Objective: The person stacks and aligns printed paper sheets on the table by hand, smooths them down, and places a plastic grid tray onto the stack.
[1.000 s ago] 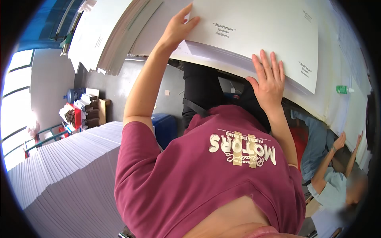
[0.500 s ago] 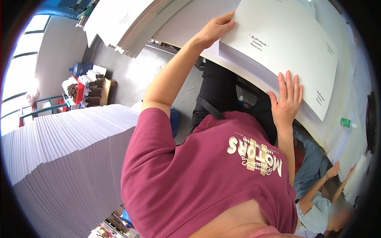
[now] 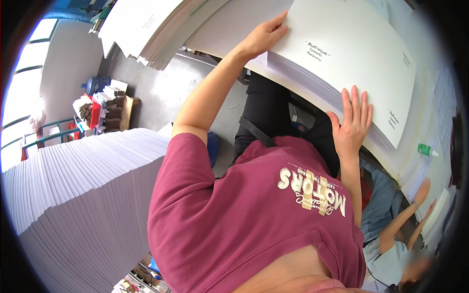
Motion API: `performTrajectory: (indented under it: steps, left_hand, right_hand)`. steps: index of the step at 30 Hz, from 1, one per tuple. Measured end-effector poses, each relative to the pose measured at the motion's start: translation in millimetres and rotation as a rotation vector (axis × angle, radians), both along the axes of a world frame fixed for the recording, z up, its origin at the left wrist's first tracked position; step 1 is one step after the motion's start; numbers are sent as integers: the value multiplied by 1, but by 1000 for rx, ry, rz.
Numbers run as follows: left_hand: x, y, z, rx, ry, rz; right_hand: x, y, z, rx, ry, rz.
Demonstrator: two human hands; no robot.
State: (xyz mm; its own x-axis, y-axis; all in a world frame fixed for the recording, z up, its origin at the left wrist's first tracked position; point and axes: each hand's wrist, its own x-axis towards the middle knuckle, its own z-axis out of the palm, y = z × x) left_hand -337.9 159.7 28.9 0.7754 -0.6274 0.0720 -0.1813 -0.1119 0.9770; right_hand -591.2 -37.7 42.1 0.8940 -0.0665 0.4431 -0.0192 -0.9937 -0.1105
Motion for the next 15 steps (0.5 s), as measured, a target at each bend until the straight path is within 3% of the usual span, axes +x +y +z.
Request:
performTrajectory:
  steps: [5,8,15]
  left_hand:
    - [2,2,0,153,-245,8]
    - [2,0,0,70,-272,16]
    - [5,5,1,161,-249,3]
  right_hand:
    - [14,11,11,97,34,92]
    - [43,27,17,115,94,242]
    - [93,69,24,89,136,424]
